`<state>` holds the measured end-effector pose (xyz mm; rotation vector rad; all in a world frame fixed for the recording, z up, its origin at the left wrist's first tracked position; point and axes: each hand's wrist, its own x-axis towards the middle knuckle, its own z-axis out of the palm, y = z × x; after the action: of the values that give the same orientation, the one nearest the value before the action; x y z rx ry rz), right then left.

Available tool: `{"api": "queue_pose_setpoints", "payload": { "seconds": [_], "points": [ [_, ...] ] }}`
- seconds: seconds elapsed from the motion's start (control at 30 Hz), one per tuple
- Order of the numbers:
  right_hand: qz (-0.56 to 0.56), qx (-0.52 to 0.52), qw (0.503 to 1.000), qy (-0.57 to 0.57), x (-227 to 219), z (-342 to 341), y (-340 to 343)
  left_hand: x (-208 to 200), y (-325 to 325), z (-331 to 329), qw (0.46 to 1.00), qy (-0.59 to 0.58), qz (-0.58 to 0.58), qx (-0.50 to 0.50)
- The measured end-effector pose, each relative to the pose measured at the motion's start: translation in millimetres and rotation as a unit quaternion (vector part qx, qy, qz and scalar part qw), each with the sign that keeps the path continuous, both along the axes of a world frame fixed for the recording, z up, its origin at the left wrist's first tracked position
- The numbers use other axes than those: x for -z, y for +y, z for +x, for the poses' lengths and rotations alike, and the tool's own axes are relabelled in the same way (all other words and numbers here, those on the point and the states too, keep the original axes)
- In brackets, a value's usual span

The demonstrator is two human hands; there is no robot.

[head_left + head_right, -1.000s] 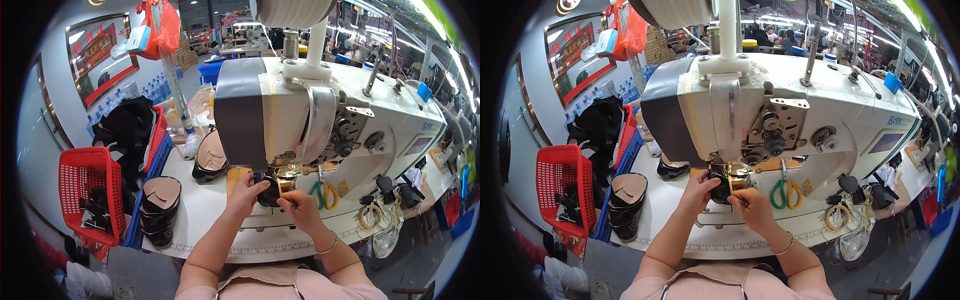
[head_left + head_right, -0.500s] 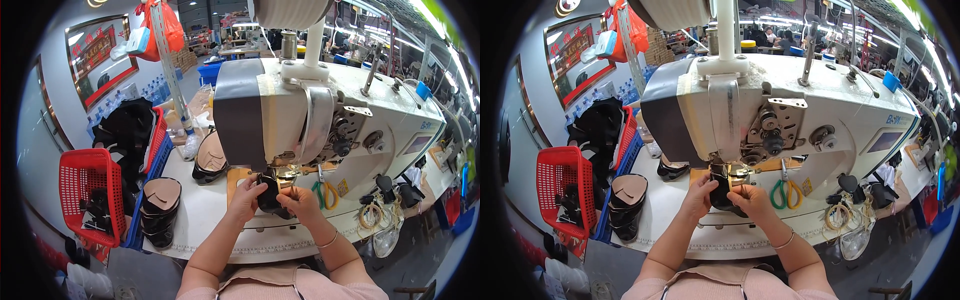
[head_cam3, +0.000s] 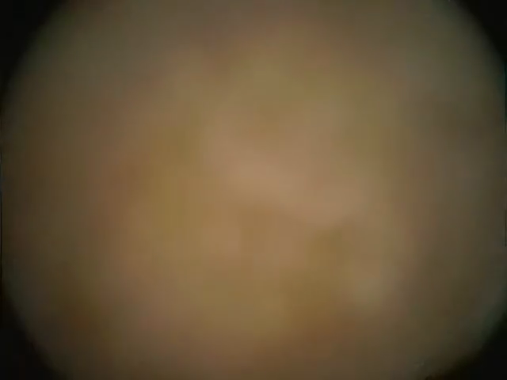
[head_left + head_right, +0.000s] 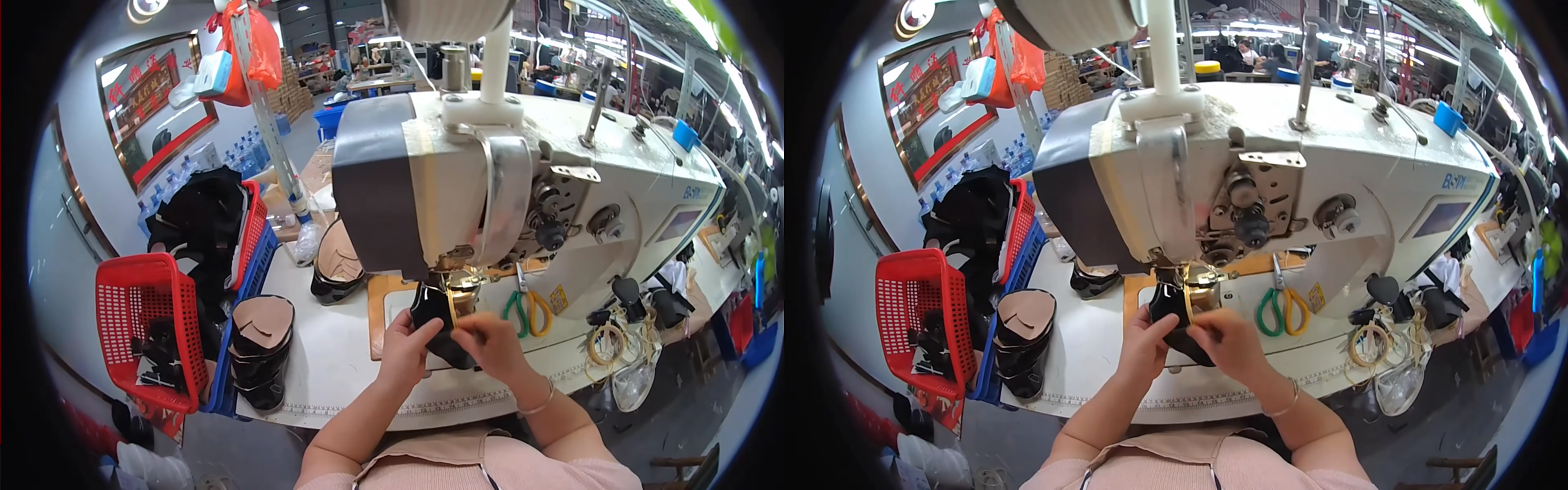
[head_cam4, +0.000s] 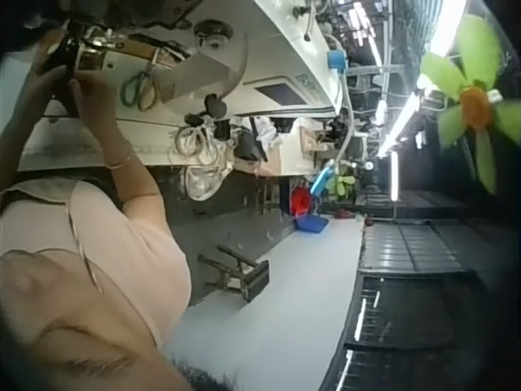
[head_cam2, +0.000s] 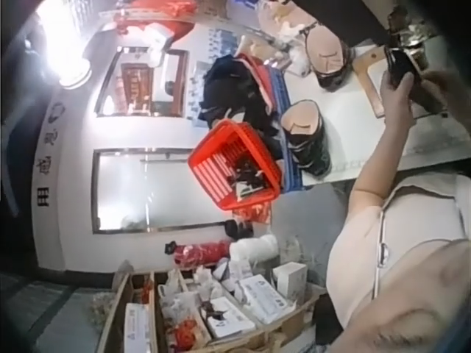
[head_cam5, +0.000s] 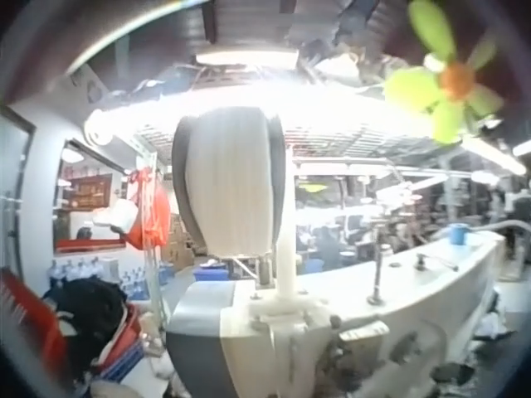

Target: Sewing together leather components of a shoe using an industrial sewing machine.

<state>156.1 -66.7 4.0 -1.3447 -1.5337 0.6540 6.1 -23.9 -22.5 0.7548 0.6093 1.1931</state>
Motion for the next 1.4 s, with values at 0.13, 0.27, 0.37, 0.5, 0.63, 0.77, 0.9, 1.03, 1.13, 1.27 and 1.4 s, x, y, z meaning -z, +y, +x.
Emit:
{"api": "queue_pose_setpoints", "payload": {
  "seconds": [0.13, 0.27, 0.37, 0.5, 0.63, 0.77, 0.9, 1.03, 1.13, 1.27, 1.4],
  "points": [
    [0.101, -0.006, 0.995, 0.002, 17.6, 5.9, -8.3, -1.0, -2.6, 7.0, 0.996, 0.042, 0.06, -0.045],
    [0.133, 0.01, 0.99, -0.044, 8.6, 2.4, -2.0, -12.2, 3.4, 6.1, 0.996, 0.042, 0.055, -0.055],
    [0.128, 0.017, 0.992, -0.012, 9.0, -2.4, 3.0, -17.4, 14.0, 4.4, 0.993, 0.064, 0.075, -0.058],
    [0.152, 0.036, 0.988, -0.018, 13.8, -2.7, 8.0, -18.1, 20.3, 4.0, 0.993, 0.067, 0.074, -0.056],
    [0.167, 0.053, 0.984, -0.029, 9.6, -5.1, 12.5, -27.2, 30.3, 3.8, 0.997, 0.049, 0.055, -0.032],
    [0.182, 0.058, 0.981, -0.023, 10.5, -4.8, 14.6, -20.4, 35.8, -0.2, 0.999, 0.017, 0.027, -0.006],
    [0.183, 0.074, 0.98, -0.032, 7.7, -5.6, 16.5, -29.1, 34.6, 7.1, 0.998, 0.015, 0.039, -0.039],
    [0.187, 0.07, 0.979, -0.035, 5.5, -5.1, 15.2, -14.1, 43.4, -1.6, 0.999, 0.006, 0.039, -0.02],
    [0.181, 0.06, 0.982, 0.009, 13.8, 0.0, 15.0, -6.0, 15.9, 7.1, 0.996, 0.047, 0.048, -0.057],
    [0.229, 0.084, 0.969, -0.029, 1.4, -2.6, 10.2, 0.6, -17.4, 12.7, 0.992, 0.085, 0.08, -0.036],
    [0.25, 0.102, 0.963, -0.025, 0.9, 13.8, 8.5, 0.7, -15.4, 9.1, 0.991, 0.074, 0.097, -0.045]
  ]
}}
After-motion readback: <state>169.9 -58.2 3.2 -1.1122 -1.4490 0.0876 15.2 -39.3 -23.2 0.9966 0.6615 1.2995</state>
